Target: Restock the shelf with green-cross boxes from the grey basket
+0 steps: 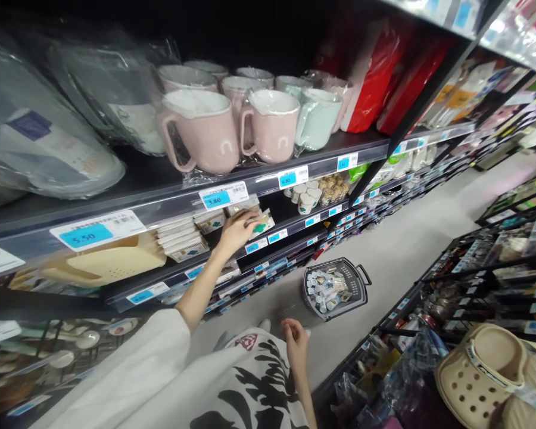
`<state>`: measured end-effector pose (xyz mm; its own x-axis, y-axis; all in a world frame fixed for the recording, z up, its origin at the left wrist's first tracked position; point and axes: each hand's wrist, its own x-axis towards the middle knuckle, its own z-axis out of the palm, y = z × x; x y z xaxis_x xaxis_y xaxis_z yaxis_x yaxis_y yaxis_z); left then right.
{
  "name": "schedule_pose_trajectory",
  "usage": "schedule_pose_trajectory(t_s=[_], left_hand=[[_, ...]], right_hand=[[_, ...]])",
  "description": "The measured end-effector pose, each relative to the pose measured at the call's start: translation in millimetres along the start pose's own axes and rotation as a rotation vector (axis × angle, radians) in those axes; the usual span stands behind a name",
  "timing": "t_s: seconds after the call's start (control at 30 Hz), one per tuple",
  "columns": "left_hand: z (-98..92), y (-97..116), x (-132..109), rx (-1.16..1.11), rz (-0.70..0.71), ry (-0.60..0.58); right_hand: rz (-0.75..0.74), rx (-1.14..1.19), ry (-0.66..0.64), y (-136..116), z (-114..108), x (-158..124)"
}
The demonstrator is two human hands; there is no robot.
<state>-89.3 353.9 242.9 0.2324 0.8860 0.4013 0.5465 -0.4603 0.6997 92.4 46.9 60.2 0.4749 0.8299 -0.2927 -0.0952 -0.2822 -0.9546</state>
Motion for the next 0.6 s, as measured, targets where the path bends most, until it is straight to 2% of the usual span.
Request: schedule_pose_trajectory(t_s=[0.13,0.4,0.53,0.6], left_hand=[[1.1,-11,22,0.155,0.020,0.016],[18.4,-31,24,0.386,0.018,0.090],[21.3,-39,24,0.501,-0.053,0.160],[23.9,-40,22,0.530,-0.054,0.148]], right_hand=[[0.010,-0.010,-0.015,-1,0,-1],[-0.019,-0.046,-0.052,-6,2,1],[-0.065,-0.096,-0.110,-21,7,10],[-0.098,-0.126,-0.133,-36,12,18]])
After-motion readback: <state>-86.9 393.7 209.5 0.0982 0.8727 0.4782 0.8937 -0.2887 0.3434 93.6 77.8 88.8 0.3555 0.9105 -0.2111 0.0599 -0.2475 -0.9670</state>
